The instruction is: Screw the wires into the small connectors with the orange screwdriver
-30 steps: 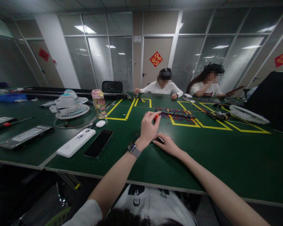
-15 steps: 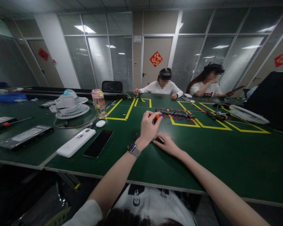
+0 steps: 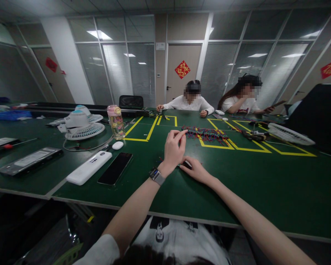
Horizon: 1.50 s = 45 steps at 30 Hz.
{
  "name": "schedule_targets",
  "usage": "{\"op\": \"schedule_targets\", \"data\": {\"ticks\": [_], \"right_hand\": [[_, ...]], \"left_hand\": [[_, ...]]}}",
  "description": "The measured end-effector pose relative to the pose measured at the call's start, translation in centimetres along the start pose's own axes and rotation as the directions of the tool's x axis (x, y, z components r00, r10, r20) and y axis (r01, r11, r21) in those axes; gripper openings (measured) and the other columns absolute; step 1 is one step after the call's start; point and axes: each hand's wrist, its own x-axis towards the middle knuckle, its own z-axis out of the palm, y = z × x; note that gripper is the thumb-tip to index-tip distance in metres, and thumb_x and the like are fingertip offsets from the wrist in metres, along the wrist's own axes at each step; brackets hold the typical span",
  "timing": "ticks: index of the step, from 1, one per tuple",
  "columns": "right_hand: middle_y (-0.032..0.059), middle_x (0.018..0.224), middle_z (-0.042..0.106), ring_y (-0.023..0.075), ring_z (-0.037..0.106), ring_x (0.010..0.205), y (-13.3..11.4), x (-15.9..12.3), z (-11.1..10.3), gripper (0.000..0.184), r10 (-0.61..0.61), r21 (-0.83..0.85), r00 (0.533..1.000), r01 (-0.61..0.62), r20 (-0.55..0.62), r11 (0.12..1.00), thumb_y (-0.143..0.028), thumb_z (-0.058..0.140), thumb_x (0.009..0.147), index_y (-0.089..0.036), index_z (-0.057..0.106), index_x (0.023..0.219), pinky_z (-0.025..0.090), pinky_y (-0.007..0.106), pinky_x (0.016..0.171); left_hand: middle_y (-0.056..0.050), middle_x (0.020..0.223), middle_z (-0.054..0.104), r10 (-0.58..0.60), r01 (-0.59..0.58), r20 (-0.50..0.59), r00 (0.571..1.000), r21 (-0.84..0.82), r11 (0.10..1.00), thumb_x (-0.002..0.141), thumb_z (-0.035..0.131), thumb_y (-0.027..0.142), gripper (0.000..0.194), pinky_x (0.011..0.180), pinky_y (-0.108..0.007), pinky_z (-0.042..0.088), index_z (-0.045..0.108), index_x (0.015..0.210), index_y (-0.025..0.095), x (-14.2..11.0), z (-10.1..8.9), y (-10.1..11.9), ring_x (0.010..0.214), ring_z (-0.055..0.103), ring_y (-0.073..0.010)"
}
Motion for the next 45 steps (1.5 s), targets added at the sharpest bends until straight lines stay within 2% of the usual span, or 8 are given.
{"op": "schedule_targets", "data": {"ticks": [3,8,14,20,26,32,37,45], "right_hand": [[0.0046,0.088,0.064,0.0188,0.060,0.084,0.04,-0.01,0.05,0.006,-0.003,0.001,1.000,0.003,0.002,1.000,-0.022,0.056,0.081,-0.019,0.057,0.085,0.047,0.032,0.079],[0.0053,0.090,0.064,0.0192,0.060,0.086,0.12,-0.04,0.14,0.007,-0.002,-0.003,1.000,0.002,0.005,1.000,-0.022,0.055,0.081,-0.019,0.057,0.087,0.046,0.032,0.080],[0.0047,0.088,0.064,0.0185,0.060,0.083,-0.03,-0.04,0.15,0.007,-0.001,-0.001,1.000,0.001,0.002,1.000,-0.023,0.055,0.082,-0.018,0.057,0.087,0.046,0.031,0.078],[0.0048,0.090,0.064,0.0187,0.060,0.085,-0.15,-0.05,0.06,0.007,-0.002,0.012,1.000,0.002,0.009,1.000,-0.022,0.054,0.082,-0.019,0.057,0.087,0.046,0.032,0.080],[0.0050,0.090,0.064,0.0192,0.060,0.085,0.09,-0.03,0.14,0.006,0.001,0.005,1.000,-0.001,0.009,1.000,-0.022,0.054,0.082,-0.019,0.057,0.087,0.046,0.033,0.080],[0.0051,0.090,0.064,0.0194,0.060,0.085,0.33,-0.03,0.15,0.007,-0.019,0.003,1.000,0.019,0.008,1.000,-0.023,0.054,0.083,-0.019,0.057,0.088,0.046,0.032,0.079],[0.0051,0.089,0.064,0.0192,0.059,0.084,0.11,-0.01,0.04,0.005,-0.025,-0.007,1.000,0.025,0.018,1.000,-0.023,0.053,0.084,-0.019,0.056,0.086,0.046,0.032,0.078],[0.0053,0.090,0.064,0.0193,0.060,0.085,0.27,0.00,0.18,0.007,-0.031,0.007,1.000,0.031,0.006,0.999,-0.021,0.055,0.082,-0.019,0.058,0.087,0.047,0.033,0.079]], "left_hand": [[-0.006,0.101,0.059,0.032,-0.030,0.025,0.999,-0.057,0.998,0.093,0.039,0.017,0.031,0.087,-0.031,0.045,0.059,0.117,0.021,0.01,0.07,0.03,0.096,0.055,-0.0164],[-0.004,0.091,0.054,-0.004,0.005,-0.020,1.000,0.038,0.999,0.087,0.057,0.029,0.020,0.083,-0.029,0.046,0.066,0.103,0.022,-0.09,0.06,0.07,0.087,0.055,-0.0162],[-0.006,0.101,0.058,0.026,-0.026,-0.006,1.000,-0.066,0.997,0.094,0.040,0.017,0.029,0.089,-0.028,0.044,0.061,0.113,0.019,0.03,-0.01,-0.02,0.097,0.056,-0.0150],[-0.004,0.090,0.056,-0.012,0.012,-0.039,0.999,-0.007,1.000,0.088,0.054,0.028,0.020,0.082,-0.028,0.046,0.067,0.101,0.022,-0.03,-0.04,0.07,0.086,0.056,-0.0151],[-0.006,0.101,0.060,0.023,-0.022,0.006,1.000,-0.068,0.997,0.093,0.040,0.017,0.030,0.088,-0.030,0.045,0.061,0.114,0.020,0.10,0.06,-0.04,0.097,0.056,-0.0162],[-0.004,0.089,0.055,0.008,-0.007,-0.030,1.000,0.016,1.000,0.087,0.056,0.030,0.020,0.082,-0.029,0.046,0.067,0.102,0.023,-0.07,-0.03,0.16,0.086,0.055,-0.0158],[-0.006,0.101,0.059,0.037,-0.036,0.010,0.999,-0.063,0.997,0.093,0.040,0.018,0.029,0.087,-0.029,0.045,0.061,0.114,0.020,0.02,0.01,0.09,0.095,0.056,-0.0156],[-0.003,0.088,0.055,0.006,-0.006,-0.058,0.998,-0.012,1.000,0.088,0.056,0.030,0.019,0.081,-0.027,0.046,0.069,0.098,0.023,-0.03,-0.03,0.07,0.085,0.056,-0.0148]]}}
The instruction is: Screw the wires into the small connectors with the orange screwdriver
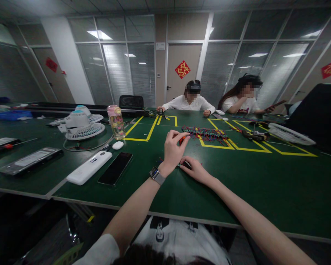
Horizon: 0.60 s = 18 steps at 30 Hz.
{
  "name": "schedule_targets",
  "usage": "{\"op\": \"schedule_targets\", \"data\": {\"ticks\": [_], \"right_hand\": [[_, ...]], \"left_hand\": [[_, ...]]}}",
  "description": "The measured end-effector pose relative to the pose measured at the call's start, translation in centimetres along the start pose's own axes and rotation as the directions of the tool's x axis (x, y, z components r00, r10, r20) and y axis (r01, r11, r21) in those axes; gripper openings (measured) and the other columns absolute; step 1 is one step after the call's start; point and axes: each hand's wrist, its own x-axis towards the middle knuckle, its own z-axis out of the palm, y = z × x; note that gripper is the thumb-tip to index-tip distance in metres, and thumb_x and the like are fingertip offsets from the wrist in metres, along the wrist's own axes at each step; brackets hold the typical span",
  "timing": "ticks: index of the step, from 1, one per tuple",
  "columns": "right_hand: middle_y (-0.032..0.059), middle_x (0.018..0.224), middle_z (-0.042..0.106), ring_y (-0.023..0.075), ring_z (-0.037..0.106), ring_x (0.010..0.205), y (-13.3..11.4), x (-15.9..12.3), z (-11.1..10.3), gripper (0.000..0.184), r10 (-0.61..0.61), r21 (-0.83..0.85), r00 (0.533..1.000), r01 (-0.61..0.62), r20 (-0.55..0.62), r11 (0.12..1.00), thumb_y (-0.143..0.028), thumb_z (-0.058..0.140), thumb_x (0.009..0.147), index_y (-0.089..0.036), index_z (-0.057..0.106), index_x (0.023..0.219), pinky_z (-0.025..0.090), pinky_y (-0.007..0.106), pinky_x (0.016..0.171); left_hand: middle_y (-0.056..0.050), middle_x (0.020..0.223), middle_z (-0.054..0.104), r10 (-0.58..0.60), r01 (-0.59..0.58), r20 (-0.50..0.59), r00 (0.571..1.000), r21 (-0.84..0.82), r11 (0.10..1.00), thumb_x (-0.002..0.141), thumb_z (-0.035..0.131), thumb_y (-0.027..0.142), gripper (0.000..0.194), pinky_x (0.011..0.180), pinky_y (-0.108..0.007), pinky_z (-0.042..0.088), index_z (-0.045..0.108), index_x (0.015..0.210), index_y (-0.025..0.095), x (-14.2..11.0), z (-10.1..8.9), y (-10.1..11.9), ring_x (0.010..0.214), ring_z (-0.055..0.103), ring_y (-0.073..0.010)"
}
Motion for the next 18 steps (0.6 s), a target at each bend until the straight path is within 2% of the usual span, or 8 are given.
{"op": "schedule_targets", "data": {"ticks": [5,11,16,18], "right_hand": [[0.0050,0.088,0.064,0.0194,0.060,0.084,-0.02,0.03,-0.03,0.005,0.006,-0.019,1.000,-0.006,0.001,1.000,-0.022,0.055,0.082,-0.019,0.057,0.086,0.047,0.032,0.078],[0.0056,0.092,0.064,0.0195,0.060,0.087,-0.19,-0.01,-0.15,0.007,0.005,-0.011,1.000,-0.005,0.013,1.000,-0.021,0.054,0.083,-0.019,0.058,0.089,0.047,0.032,0.080],[0.0052,0.089,0.064,0.0195,0.060,0.086,-0.10,0.03,-0.13,0.005,0.015,-0.021,1.000,-0.015,0.014,1.000,-0.021,0.055,0.083,-0.019,0.057,0.087,0.046,0.032,0.079],[0.0052,0.089,0.064,0.0195,0.060,0.086,-0.07,0.04,-0.13,0.005,0.015,-0.022,1.000,-0.015,0.017,1.000,-0.021,0.055,0.083,-0.019,0.057,0.087,0.046,0.032,0.079]], "left_hand": [[-0.005,0.096,0.060,0.030,-0.028,0.041,0.999,-0.044,0.999,0.092,0.043,0.018,0.028,0.086,-0.030,0.046,0.064,0.110,0.022,0.10,-0.01,0.09,0.092,0.056,-0.0159],[-0.004,0.089,0.055,-0.022,0.022,0.002,1.000,0.024,0.999,0.086,0.057,0.029,0.019,0.082,-0.029,0.046,0.068,0.100,0.021,0.09,-0.04,0.17,0.086,0.055,-0.0163],[-0.006,0.101,0.057,0.004,-0.003,0.053,0.999,-0.030,1.000,0.092,0.042,0.018,0.029,0.089,-0.029,0.044,0.062,0.113,0.020,0.15,-0.03,0.04,0.096,0.055,-0.0158],[-0.006,0.100,0.059,0.020,-0.017,0.058,0.998,-0.044,0.999,0.092,0.041,0.016,0.030,0.089,-0.029,0.044,0.061,0.115,0.018,0.18,0.02,-0.04,0.096,0.056,-0.0159]]}}
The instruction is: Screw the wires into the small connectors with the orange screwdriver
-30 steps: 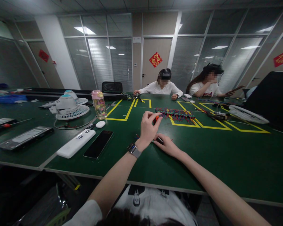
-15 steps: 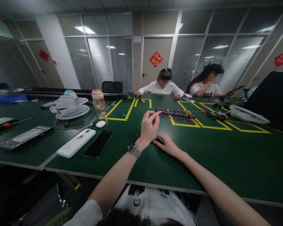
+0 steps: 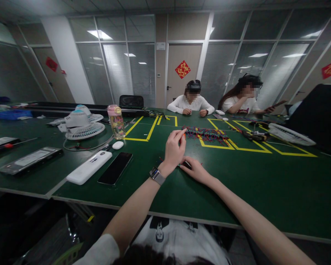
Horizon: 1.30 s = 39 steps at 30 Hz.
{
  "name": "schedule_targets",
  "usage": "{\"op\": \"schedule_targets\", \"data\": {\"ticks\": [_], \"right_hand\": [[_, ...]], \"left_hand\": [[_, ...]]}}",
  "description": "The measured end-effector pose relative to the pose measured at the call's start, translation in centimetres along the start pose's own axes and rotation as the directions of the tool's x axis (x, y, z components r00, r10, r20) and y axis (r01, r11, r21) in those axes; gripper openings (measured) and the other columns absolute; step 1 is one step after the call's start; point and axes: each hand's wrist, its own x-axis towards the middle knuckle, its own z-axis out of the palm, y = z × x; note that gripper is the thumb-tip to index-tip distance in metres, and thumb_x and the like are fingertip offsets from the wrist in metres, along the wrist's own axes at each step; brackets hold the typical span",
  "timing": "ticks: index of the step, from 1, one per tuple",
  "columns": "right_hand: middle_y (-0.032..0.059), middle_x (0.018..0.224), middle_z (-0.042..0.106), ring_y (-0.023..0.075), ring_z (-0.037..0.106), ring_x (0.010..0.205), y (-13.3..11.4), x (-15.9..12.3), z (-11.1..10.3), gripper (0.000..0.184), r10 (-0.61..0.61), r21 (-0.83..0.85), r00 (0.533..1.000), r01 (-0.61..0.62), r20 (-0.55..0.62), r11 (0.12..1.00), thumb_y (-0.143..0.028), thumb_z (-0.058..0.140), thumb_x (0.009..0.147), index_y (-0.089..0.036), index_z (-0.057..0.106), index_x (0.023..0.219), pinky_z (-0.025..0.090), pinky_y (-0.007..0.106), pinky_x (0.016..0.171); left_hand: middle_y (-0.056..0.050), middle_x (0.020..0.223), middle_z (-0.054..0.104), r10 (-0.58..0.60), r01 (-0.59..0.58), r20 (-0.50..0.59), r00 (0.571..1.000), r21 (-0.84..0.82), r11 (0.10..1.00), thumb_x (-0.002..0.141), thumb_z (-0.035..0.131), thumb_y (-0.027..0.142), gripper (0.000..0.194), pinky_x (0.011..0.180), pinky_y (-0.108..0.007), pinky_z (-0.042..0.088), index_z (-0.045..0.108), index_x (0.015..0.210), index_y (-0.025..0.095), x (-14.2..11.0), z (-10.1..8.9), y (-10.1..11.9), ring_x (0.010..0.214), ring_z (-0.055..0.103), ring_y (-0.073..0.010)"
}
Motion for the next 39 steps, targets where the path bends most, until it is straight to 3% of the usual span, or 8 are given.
{"op": "schedule_targets", "data": {"ticks": [7,12,19,25,31,36,39], "right_hand": [[0.0048,0.089,0.064,0.0188,0.060,0.085,-0.03,-0.06,-0.01,0.007,0.001,0.009,1.000,-0.001,0.004,1.000,-0.022,0.054,0.083,-0.019,0.058,0.088,0.046,0.031,0.079],[0.0049,0.087,0.063,0.0190,0.060,0.084,-0.21,-0.04,-0.04,0.005,0.002,0.007,1.000,-0.002,0.001,1.000,-0.022,0.055,0.083,-0.019,0.057,0.086,0.046,0.032,0.078],[0.0055,0.091,0.064,0.0194,0.060,0.088,-0.24,-0.05,0.00,0.006,-0.002,0.014,1.000,0.002,0.000,1.000,-0.022,0.054,0.084,-0.019,0.058,0.088,0.046,0.032,0.080],[0.0054,0.090,0.064,0.0193,0.060,0.087,-0.15,-0.04,0.05,0.005,-0.002,0.006,1.000,0.002,-0.003,1.000,-0.023,0.054,0.084,-0.019,0.057,0.087,0.046,0.032,0.080],[0.0054,0.092,0.064,0.0193,0.060,0.088,-0.02,-0.03,0.09,0.006,-0.002,0.012,1.000,0.003,-0.002,1.000,-0.022,0.054,0.084,-0.019,0.057,0.087,0.046,0.032,0.081],[0.0053,0.089,0.064,0.0193,0.060,0.086,0.11,0.02,0.17,0.005,-0.009,-0.002,1.000,0.009,-0.007,1.000,-0.021,0.054,0.083,-0.019,0.057,0.086,0.046,0.032,0.079],[0.0052,0.090,0.064,0.0194,0.060,0.087,0.12,0.04,0.18,0.005,-0.016,-0.003,1.000,0.016,-0.006,1.000,-0.021,0.054,0.083,-0.019,0.057,0.087,0.047,0.032,0.080]], "left_hand": [[-0.004,0.091,0.053,-0.029,0.034,-0.053,0.998,0.091,0.995,0.088,0.055,0.030,0.021,0.083,-0.029,0.045,0.067,0.104,0.022,-0.16,0.09,-0.03,0.087,0.054,-0.0159],[-0.006,0.102,0.057,-0.001,0.001,0.001,1.000,0.012,1.000,0.093,0.039,0.017,0.031,0.088,-0.029,0.044,0.059,0.117,0.019,-0.06,0.08,-0.14,0.097,0.055,-0.0156],[-0.005,0.092,0.056,-0.016,0.022,-0.058,0.998,0.108,0.994,0.087,0.056,0.028,0.020,0.084,-0.031,0.045,0.067,0.102,0.021,-0.12,0.00,-0.01,0.090,0.054,-0.0177],[-0.006,0.101,0.060,0.005,-0.005,-0.001,1.000,0.034,0.999,0.093,0.041,0.017,0.030,0.088,-0.030,0.044,0.061,0.113,0.020,-0.04,-0.01,-0.05,0.095,0.054,-0.0165],[-0.005,0.089,0.057,-0.024,0.028,-0.041,0.999,0.093,0.995,0.088,0.055,0.028,0.021,0.083,-0.030,0.045,0.067,0.104,0.022,-0.11,-0.01,0.08,0.088,0.054,-0.0173],[-0.006,0.098,0.059,-0.003,0.003,-0.014,1.000,0.006,1.000,0.092,0.042,0.017,0.029,0.087,-0.029,0.044,0.062,0.112,0.019,-0.03,0.04,0.04,0.094,0.055,-0.0163],[-0.005,0.094,0.060,-0.001,0.001,-0.021,1.000,0.015,1.000,0.091,0.047,0.019,0.025,0.085,-0.030,0.045,0.063,0.110,0.020,-0.02,0.11,0.02,0.091,0.056,-0.0165]]}}
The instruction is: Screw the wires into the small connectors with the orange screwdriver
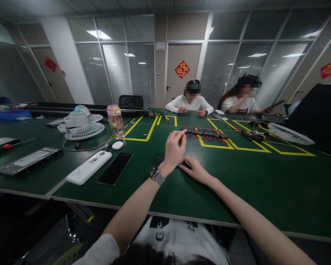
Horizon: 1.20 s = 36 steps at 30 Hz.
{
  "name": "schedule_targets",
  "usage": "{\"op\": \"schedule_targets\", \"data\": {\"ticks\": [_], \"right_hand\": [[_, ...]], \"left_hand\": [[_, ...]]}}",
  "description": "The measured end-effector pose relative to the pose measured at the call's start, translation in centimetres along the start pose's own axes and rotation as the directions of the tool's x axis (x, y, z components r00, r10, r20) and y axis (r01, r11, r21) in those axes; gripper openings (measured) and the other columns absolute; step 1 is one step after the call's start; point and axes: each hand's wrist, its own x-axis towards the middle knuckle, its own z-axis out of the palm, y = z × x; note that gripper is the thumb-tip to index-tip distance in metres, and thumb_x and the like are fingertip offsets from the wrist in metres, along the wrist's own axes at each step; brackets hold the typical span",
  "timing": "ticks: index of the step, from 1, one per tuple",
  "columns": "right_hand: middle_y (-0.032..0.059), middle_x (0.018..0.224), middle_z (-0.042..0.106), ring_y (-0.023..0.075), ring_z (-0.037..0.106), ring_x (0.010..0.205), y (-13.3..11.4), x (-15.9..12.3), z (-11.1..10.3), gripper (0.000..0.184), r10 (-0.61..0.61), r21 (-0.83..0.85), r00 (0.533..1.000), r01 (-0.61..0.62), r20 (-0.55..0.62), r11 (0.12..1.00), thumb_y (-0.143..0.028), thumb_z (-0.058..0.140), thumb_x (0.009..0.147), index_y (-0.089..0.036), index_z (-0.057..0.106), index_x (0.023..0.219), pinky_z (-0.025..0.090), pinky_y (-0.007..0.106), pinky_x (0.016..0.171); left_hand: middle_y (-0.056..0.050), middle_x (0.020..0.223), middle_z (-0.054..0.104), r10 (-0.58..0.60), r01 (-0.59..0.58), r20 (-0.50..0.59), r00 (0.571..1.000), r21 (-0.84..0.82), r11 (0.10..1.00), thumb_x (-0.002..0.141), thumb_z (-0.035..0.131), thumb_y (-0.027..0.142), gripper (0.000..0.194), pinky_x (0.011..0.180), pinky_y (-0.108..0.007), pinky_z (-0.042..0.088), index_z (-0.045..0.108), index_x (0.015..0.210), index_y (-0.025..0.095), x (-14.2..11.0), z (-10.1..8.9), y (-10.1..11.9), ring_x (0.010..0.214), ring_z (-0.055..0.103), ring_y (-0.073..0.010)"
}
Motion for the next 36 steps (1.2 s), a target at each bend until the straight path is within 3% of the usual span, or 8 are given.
{"op": "schedule_targets", "data": {"ticks": [4,10,17,22,27,33,36], "right_hand": [[0.0055,0.091,0.064,0.0195,0.060,0.088,-0.11,-0.02,-0.07,0.006,0.005,0.004,1.000,-0.005,0.005,1.000,-0.021,0.054,0.083,-0.019,0.057,0.087,0.047,0.033,0.080],[0.0052,0.090,0.064,0.0193,0.060,0.087,0.07,-0.04,0.02,0.005,0.008,-0.002,1.000,-0.008,-0.002,1.000,-0.022,0.055,0.083,-0.018,0.057,0.087,0.046,0.032,0.080],[0.0054,0.092,0.064,0.0193,0.060,0.088,-0.12,-0.05,-0.12,0.006,0.011,0.011,1.000,-0.011,0.006,1.000,-0.022,0.054,0.083,-0.019,0.057,0.087,0.046,0.032,0.080],[0.0053,0.091,0.064,0.0193,0.060,0.087,-0.50,-0.11,-0.26,0.005,0.009,0.015,1.000,-0.009,-0.003,1.000,-0.021,0.054,0.083,-0.019,0.057,0.087,0.046,0.033,0.081],[0.0055,0.091,0.064,0.0193,0.060,0.088,-0.31,-0.12,-0.20,0.006,0.009,0.013,1.000,-0.009,0.006,1.000,-0.021,0.054,0.083,-0.019,0.057,0.087,0.046,0.033,0.081],[0.0053,0.091,0.064,0.0192,0.060,0.088,-0.13,-0.08,-0.20,0.006,0.008,0.010,1.000,-0.008,0.020,1.000,-0.021,0.054,0.084,-0.019,0.057,0.087,0.046,0.032,0.081],[0.0054,0.092,0.064,0.0193,0.060,0.088,-0.17,-0.08,-0.21,0.006,0.010,0.012,1.000,-0.010,0.017,1.000,-0.021,0.054,0.083,-0.019,0.057,0.088,0.046,0.033,0.081]], "left_hand": [[-0.005,0.090,0.056,-0.042,0.044,-0.038,0.998,0.057,0.997,0.087,0.057,0.028,0.020,0.083,-0.030,0.046,0.068,0.102,0.021,-0.09,-0.01,0.01,0.087,0.055,-0.0169],[-0.006,0.104,0.060,0.000,0.001,0.034,0.999,-0.035,0.999,0.093,0.040,0.017,0.030,0.090,-0.030,0.045,0.060,0.116,0.020,-0.11,0.06,-0.20,0.099,0.056,-0.0161],[-0.005,0.093,0.055,-0.042,0.045,-0.027,0.999,0.093,0.995,0.088,0.054,0.030,0.020,0.083,-0.030,0.046,0.066,0.101,0.022,-0.21,-0.15,0.04,0.088,0.055,-0.0166],[-0.006,0.100,0.060,-0.012,0.012,0.014,1.000,-0.033,0.999,0.093,0.040,0.017,0.027,0.089,-0.029,0.045,0.063,0.108,0.020,0.01,-0.23,0.28,0.097,0.056,-0.0159],[-0.004,0.089,0.056,-0.055,0.057,-0.029,0.998,0.047,0.997,0.086,0.057,0.027,0.017,0.082,-0.028,0.046,0.068,0.098,0.021,-0.06,-0.10,0.18,0.086,0.056,-0.0157],[-0.006,0.103,0.060,-0.030,0.030,-0.007,1.000,-0.075,0.997,0.092,0.041,0.016,0.028,0.090,-0.028,0.045,0.064,0.109,0.019,0.12,-0.20,0.12,0.098,0.057,-0.0144],[-0.005,0.096,0.061,-0.032,0.032,-0.009,0.999,-0.060,0.998,0.090,0.048,0.019,0.023,0.086,-0.028,0.046,0.065,0.106,0.019,0.10,-0.19,0.15,0.092,0.058,-0.0147]]}}
